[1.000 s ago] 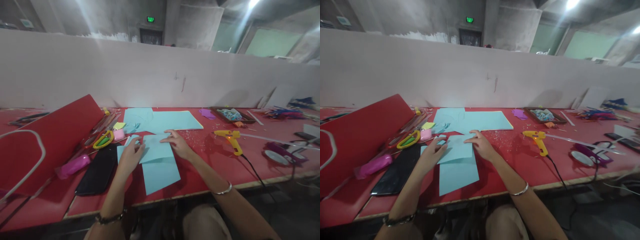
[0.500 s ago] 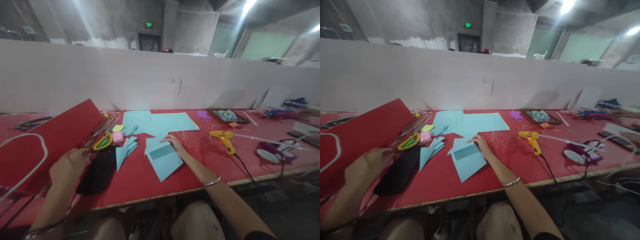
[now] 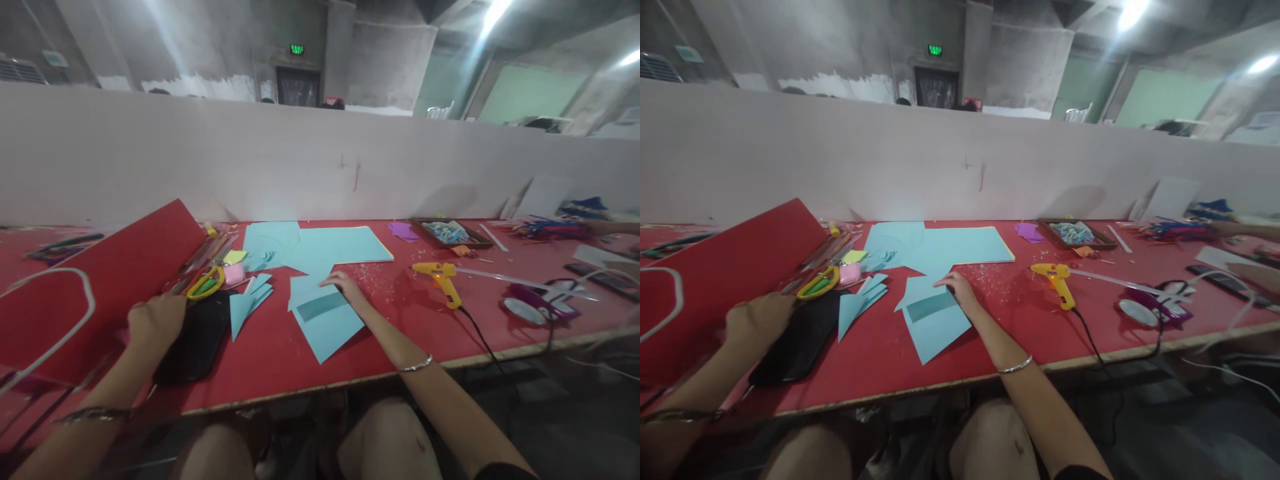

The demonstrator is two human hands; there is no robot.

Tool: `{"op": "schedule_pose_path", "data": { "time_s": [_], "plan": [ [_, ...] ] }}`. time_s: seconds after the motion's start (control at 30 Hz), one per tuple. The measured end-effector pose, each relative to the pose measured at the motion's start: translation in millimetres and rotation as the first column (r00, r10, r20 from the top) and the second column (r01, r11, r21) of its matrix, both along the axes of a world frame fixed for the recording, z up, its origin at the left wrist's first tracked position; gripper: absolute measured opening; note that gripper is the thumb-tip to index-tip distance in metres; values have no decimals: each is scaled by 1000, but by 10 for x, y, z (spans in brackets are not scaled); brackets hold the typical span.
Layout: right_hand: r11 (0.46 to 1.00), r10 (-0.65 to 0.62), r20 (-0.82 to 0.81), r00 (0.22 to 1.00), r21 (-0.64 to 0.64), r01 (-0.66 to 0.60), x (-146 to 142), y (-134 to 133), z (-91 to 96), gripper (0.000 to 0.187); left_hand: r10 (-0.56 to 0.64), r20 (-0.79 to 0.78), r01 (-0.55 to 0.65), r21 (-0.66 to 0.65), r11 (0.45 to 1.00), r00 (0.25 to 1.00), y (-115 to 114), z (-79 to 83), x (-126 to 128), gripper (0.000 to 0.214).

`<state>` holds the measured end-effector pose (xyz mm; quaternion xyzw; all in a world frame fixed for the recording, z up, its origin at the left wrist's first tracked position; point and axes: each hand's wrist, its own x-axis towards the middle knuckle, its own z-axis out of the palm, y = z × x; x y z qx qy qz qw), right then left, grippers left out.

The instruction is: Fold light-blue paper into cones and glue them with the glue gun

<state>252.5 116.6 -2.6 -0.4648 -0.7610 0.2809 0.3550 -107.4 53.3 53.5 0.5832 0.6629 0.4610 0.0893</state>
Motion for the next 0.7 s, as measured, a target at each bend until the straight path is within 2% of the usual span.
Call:
{"op": "schedule_pose_path", "data": {
  "time_s": [0.13, 0.27, 0.43, 0.63, 0.7],
  "plan": [
    [999, 24, -1, 1000, 40, -24, 1, -74, 6, 32, -38, -331, 4, -102, 995, 943, -57, 62, 1, 20],
    [997, 36, 1, 999, 63, -36, -12, -147, 39, 31, -80, -519, 1, -151, 989, 851, -59, 107, -45, 18],
    [997, 27, 6, 1000, 69, -27, -34, -166, 47, 27, -74, -646, -45, -165, 985, 759, -41, 88, -130, 21],
    [997, 29, -8, 1000, 73, -28, -39, -140, 3, 28, -75, -725, -93, -189, 978, 685, -28, 3, -236, 5],
    [997, 29, -11, 1000, 74, -28, -36, -135, -11, 31, -71, -738, -115, -198, 973, 671, -18, -27, -258, 7]
  ]
}}
